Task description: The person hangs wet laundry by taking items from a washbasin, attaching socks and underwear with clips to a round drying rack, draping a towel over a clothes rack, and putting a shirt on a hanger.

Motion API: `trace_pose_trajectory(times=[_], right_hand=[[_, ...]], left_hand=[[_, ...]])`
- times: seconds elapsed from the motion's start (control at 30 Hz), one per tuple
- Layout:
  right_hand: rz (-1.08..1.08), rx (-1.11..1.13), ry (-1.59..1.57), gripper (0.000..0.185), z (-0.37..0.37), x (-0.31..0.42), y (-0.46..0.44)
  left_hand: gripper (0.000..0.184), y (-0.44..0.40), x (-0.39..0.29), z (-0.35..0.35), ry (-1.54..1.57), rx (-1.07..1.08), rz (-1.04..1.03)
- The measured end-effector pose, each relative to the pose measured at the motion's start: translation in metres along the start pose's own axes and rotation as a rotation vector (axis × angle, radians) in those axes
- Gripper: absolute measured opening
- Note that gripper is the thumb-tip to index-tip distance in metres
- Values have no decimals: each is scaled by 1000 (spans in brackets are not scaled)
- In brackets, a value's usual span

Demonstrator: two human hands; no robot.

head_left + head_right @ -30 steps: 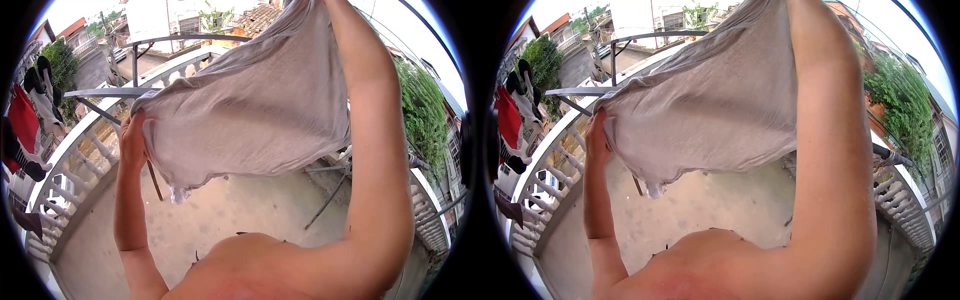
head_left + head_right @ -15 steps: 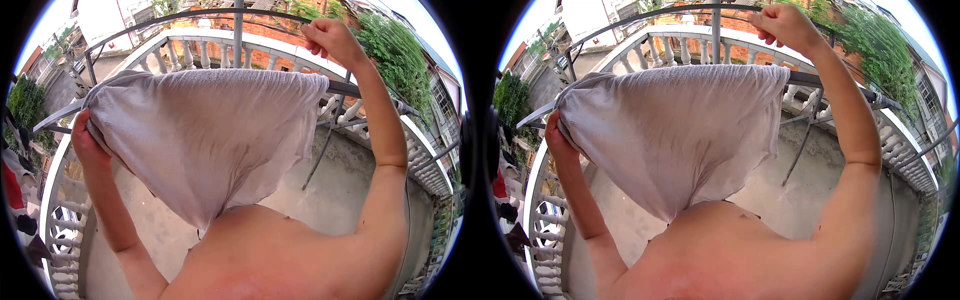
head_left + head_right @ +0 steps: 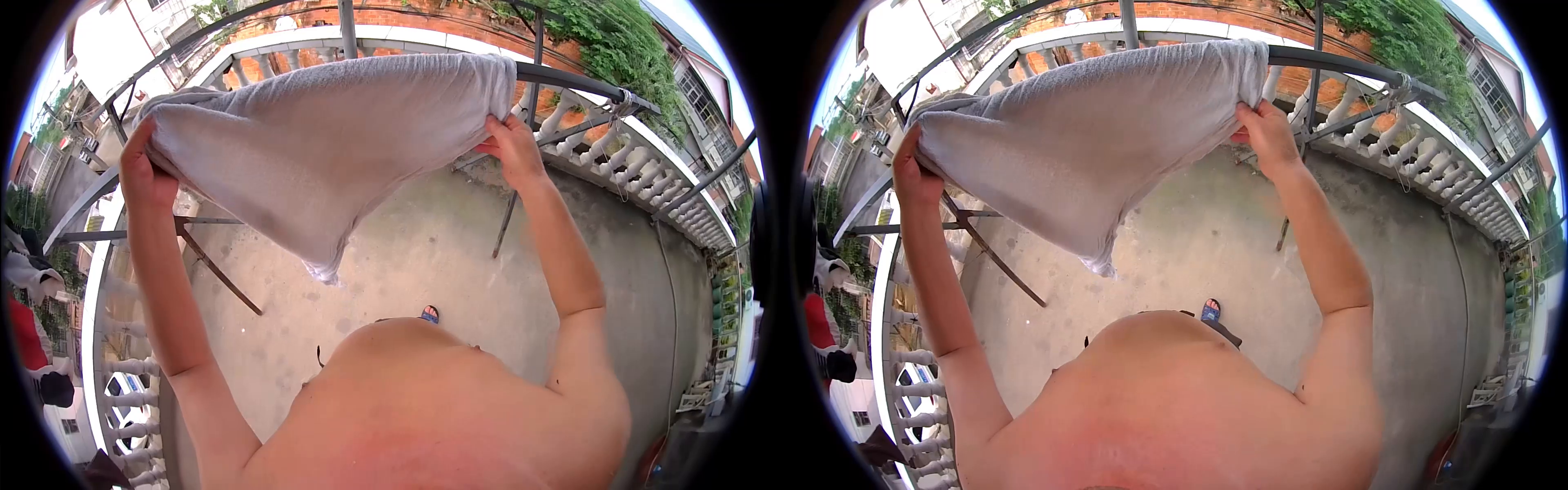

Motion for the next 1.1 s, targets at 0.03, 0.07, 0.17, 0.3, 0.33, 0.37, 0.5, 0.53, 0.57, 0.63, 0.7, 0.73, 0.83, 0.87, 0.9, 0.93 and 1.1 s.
trace_pose_trajectory(times=[0.03, 0.07, 0.17, 0.3, 0.33, 0.37, 0.5, 0.53, 0.57, 0.63, 0.7, 0.73, 0.83, 0.87, 0.9, 0.93, 1.1], right_hand=[[-16, -27, -166, 26, 13, 17, 3], [-32, -52, -330, 26, 28, 35, 5], [196, -180, -127, 22, 95, 91, -56], [88, -369, -25, 27, 167, 123, -146], [95, -404, 111, 30, 182, 123, -165], [101, -433, 246, 32, 196, 122, -185], [209, -573, 899, 43, 255, 141, -257], [305, -673, 1280, 47, 251, 162, -258], [311, -666, 1275, 47, 250, 166, -267], [304, -495, 1485, 50, 221, 165, -262], [301, -314, 1697, 52, 193, 163, -253], [291, -224, 1798, 53, 190, 156, -253], [294, -415, 1683, 44, 216, 129, -271], [365, -492, 1473, 43, 224, 127, -265], [372, -558, 1247, 37, 202, 136, -220], [421, -541, 993, 31, 202, 130, -201], [277, -325, 205, 19, 150, 57, -69]], left_hand=[[18, -5, -5, 7, -59, -1, 4], [18, -12, -11, 15, -59, -11, 0], [19, -32, -36, 28, -317, -82, -39], [22, -66, -88, 67, -502, -243, -74], [22, -74, -96, 91, -462, -311, -36], [23, -78, -103, 112, -424, -382, 2], [22, -78, -113, 120, -375, -361, 22], [22, -77, -117, 127, -377, -372, 18], [22, -77, -123, 129, -386, -349, 0], [22, -69, -126, 127, -454, -327, -26], [22, -54, -126, 132, -658, -415, -69], [23, -43, -126, 121, -863, -487, -115], [19, -26, -104, 101, -831, -386, -99], [18, -26, -95, 99, -845, -329, -31], [17, -27, -94, 104, -841, -321, 9], [17, -25, -90, 104, -842, -315, 22], [17, -15, -87, 98, -773, -202, 23]])
Point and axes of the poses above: each hand's wrist, its own y-axis away from the middle knuckle, its own z-axis out of the back of the hand, x = y × z, the point moved 8 cm from there along -y, towards the middle knuckle, and after that the axes turned 9 degrees about y, right-handed, at the moved point
